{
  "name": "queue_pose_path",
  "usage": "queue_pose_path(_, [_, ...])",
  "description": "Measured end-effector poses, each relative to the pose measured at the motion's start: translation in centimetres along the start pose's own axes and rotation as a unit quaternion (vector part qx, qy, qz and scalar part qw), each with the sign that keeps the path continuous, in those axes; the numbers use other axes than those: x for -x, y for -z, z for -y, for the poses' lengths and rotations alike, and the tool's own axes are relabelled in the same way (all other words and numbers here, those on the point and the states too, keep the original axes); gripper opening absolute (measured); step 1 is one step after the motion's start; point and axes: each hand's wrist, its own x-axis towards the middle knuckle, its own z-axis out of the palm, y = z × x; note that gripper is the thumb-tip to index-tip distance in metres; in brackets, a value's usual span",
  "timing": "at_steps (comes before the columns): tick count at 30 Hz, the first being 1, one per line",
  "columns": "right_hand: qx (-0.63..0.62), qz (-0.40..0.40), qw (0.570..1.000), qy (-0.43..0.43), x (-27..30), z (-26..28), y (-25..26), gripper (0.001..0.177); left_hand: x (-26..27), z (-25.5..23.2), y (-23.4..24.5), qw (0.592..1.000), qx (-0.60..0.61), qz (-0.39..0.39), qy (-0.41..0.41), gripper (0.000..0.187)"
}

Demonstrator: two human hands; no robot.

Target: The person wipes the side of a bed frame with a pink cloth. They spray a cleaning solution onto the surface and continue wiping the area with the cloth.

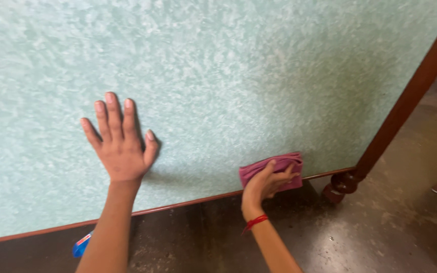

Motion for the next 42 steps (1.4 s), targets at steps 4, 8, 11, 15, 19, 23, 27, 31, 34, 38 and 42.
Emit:
queue_pose_path(4, [0.035,-0.044,0.996,0.075,-5.5,-0.4,2.2,0.077,0.1,0.1,0.0,1.000,0.000,0.003,0.000,0.065])
queue_pose_path(8, [-0.001,-0.057,0.987,0.151,-12.7,-1.3,4.2,0.076,0.0,0.1,-0.2,1.000,-0.001,0.001,-0.001,0.066])
queue_pose_path(11, [-0.032,-0.058,0.974,0.218,-17.3,-1.4,6.4,0.076,0.2,0.2,-0.1,1.000,-0.001,0.006,0.003,0.066])
queue_pose_path(15, [-0.008,-0.046,0.986,0.159,-17.1,-0.5,6.9,0.075,0.1,0.0,-0.2,1.000,-0.001,-0.004,-0.001,0.065])
queue_pose_path(19, [-0.008,-0.072,0.991,0.116,-16.0,0.2,5.7,0.076,0.0,-0.1,-0.2,1.000,-0.003,-0.006,0.001,0.066])
queue_pose_path(23, [0.052,-0.077,0.988,0.121,-12.4,-0.7,3.5,0.078,0.1,-0.1,-0.2,1.000,-0.001,-0.007,0.003,0.066])
queue_pose_path(27, [0.130,-0.039,0.983,0.120,-3.7,-1.7,0.1,0.081,0.0,-0.1,-0.2,1.000,0.001,-0.006,0.004,0.066])
queue_pose_path(31, [0.120,0.122,0.979,0.106,7.4,-2.8,-0.5,0.087,0.0,-0.1,-0.1,1.000,0.001,-0.003,0.005,0.066])
queue_pose_path(34, [0.121,0.276,0.947,0.110,13.1,-3.7,0.8,0.082,0.0,-0.1,0.0,1.000,0.001,0.001,0.004,0.067])
queue_pose_path(38, [0.087,0.316,0.928,0.175,14.5,-4.6,1.2,0.080,0.0,-0.1,0.0,1.000,-0.002,0.000,0.003,0.066])
queue_pose_path(42, [0.076,0.301,0.938,0.156,13.7,-4.1,0.7,0.082,0.0,-0.1,0.1,1.000,0.000,-0.001,0.002,0.066])
